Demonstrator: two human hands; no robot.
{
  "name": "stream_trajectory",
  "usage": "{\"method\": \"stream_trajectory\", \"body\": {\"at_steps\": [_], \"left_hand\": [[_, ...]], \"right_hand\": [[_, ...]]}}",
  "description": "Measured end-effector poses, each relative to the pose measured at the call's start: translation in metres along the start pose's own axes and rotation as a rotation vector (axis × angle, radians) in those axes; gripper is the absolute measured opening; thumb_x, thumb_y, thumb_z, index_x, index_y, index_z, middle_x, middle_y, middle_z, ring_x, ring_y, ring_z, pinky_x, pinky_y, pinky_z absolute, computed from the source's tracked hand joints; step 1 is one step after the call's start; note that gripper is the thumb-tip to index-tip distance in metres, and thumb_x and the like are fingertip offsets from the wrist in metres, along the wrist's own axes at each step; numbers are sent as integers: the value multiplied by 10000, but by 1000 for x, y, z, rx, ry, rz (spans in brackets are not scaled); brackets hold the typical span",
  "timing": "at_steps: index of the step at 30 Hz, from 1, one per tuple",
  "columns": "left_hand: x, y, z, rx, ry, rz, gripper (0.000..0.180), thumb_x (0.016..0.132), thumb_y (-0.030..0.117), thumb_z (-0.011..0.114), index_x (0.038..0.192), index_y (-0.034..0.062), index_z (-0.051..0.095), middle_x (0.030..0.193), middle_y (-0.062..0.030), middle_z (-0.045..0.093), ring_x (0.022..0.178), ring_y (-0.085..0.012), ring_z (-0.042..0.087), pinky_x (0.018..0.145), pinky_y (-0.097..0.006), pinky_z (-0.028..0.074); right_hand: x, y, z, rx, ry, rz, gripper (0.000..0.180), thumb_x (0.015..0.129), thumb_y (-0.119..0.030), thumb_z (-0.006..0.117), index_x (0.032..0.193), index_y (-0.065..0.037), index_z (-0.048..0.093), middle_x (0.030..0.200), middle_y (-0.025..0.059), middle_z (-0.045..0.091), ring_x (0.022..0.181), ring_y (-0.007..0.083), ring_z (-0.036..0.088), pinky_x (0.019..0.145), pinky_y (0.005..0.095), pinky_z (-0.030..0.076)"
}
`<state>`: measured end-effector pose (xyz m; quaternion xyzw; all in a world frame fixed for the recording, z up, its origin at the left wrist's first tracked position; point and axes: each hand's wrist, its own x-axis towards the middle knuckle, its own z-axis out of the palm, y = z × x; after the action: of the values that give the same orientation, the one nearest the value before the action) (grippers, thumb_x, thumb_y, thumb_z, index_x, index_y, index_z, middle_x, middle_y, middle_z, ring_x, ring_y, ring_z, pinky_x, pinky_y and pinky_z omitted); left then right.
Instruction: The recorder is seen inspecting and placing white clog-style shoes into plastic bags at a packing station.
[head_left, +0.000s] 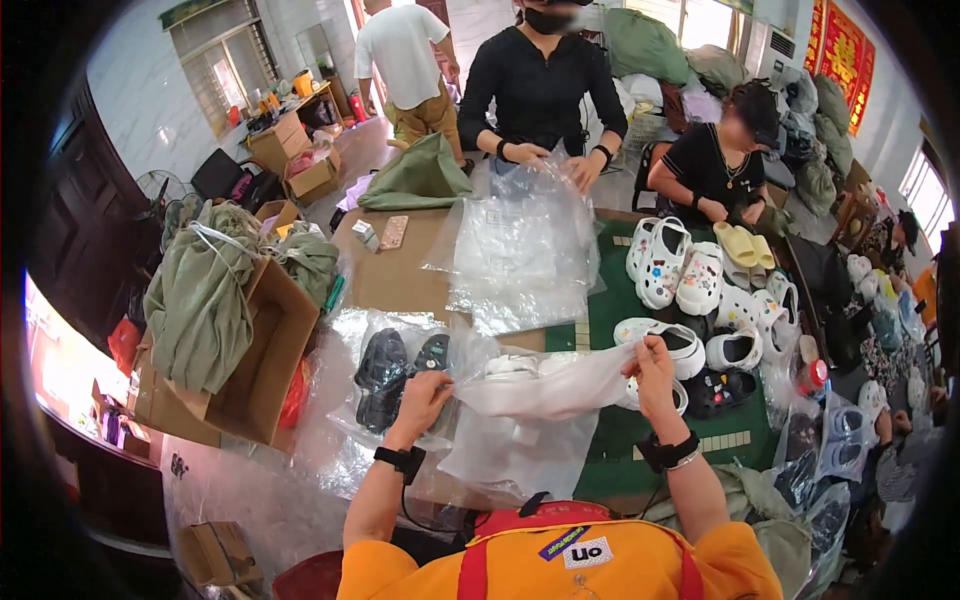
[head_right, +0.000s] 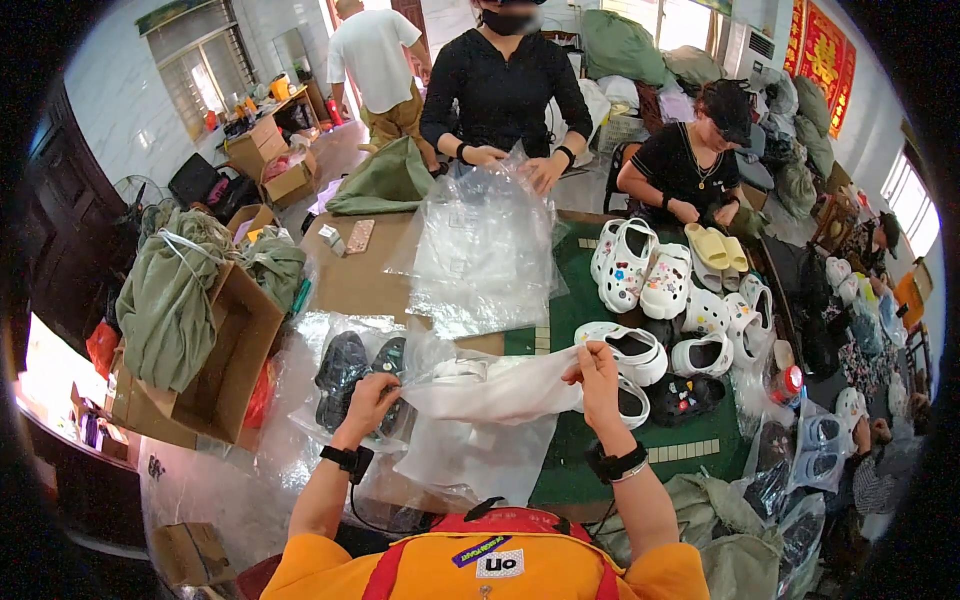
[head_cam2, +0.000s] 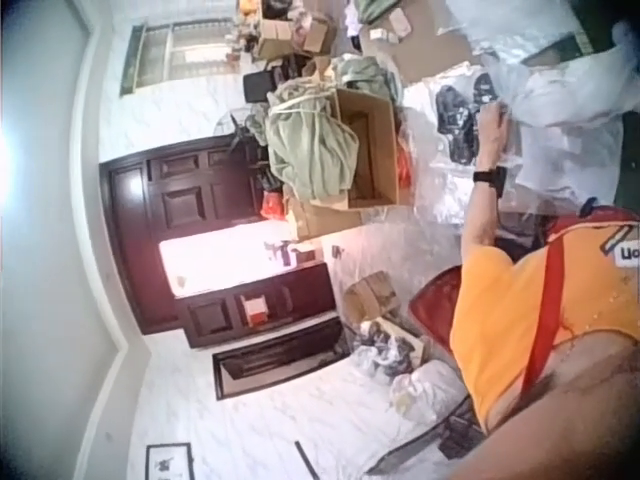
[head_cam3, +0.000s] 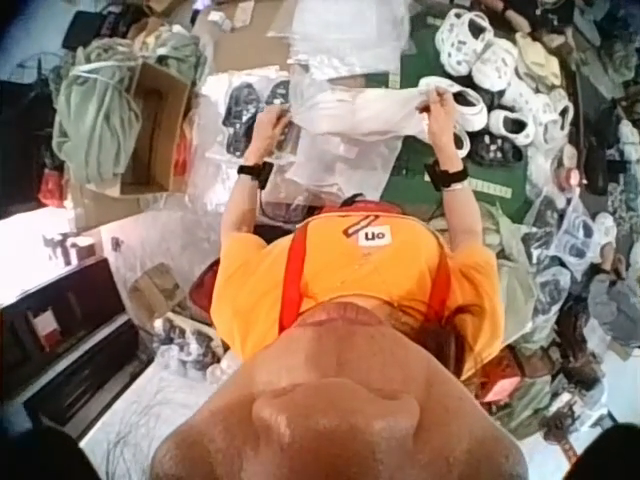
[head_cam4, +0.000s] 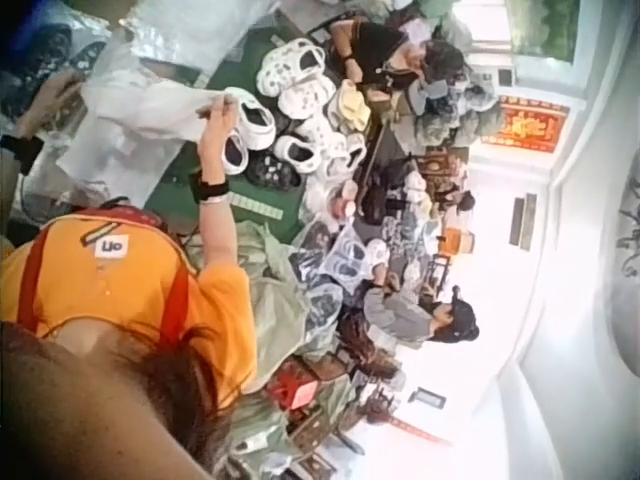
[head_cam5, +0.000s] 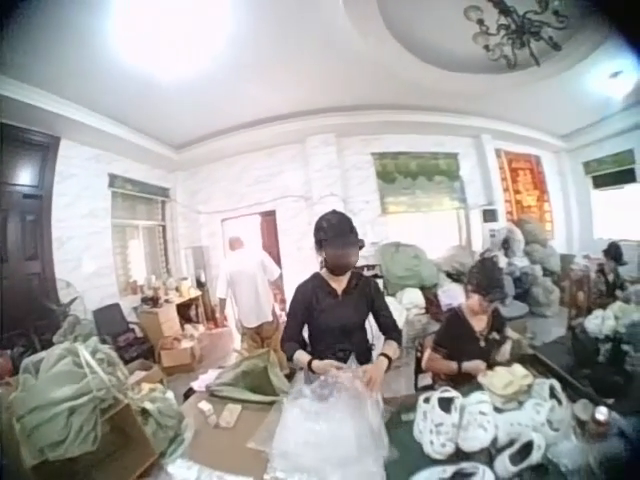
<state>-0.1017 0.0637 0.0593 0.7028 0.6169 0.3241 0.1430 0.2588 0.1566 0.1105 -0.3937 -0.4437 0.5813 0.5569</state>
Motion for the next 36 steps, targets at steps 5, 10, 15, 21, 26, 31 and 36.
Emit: {"method": "stream_trajectory", "body": {"at_steps": [5,10,15,21,26,31,36], "left_hand": [[26,63,20,41,-39,260,423,722,296,629,1075,93,517,1022,-75,544,939,-269,477,793,-384,338],[41,96,68,42,-33,313,297,707,256,635,954,101,575,975,-57,555,908,-243,495,769,-350,354],[46,100,83,55,20,382,152,729,214,613,816,96,574,856,-33,569,820,-231,513,699,-348,369],[74,115,82,-25,175,320,154,725,193,613,710,66,528,692,-64,523,716,-257,501,619,-350,377],[108,132,70,7,283,325,135,702,159,630,699,54,545,697,-71,547,678,-260,512,594,-348,387],[113,151,68,66,335,539,64,706,138,600,725,89,564,761,-33,557,734,-211,514,638,-338,376],[68,146,100,17,112,629,83,688,124,618,751,92,573,771,-40,552,742,-218,520,644,-337,386]], "right_hand": [[-5,2,-1,-1,-32,10,150,886,-195,461,938,-60,422,640,19,506,544,96,512,538,231,397],[-10,1,-2,-9,-35,-2,152,885,-201,466,924,-58,435,630,27,528,549,92,516,537,231,402],[-15,1,-19,-55,-38,45,153,888,-208,456,929,-62,436,702,35,543,588,99,525,540,221,409],[-29,17,-34,-94,134,337,226,887,-250,441,1010,-65,401,938,65,491,664,129,539,555,224,423],[-58,28,-29,-38,-236,586,580,884,-463,336,1301,-102,158,1177,169,410,856,270,561,680,347,461],[-47,39,-28,210,-185,594,590,862,-530,317,1288,-140,199,1171,175,420,875,302,552,733,398,461],[-49,69,-68,673,-5,737,653,809,-622,280,1290,-183,235,1199,171,383,1022,363,460,800,542,381]]}}
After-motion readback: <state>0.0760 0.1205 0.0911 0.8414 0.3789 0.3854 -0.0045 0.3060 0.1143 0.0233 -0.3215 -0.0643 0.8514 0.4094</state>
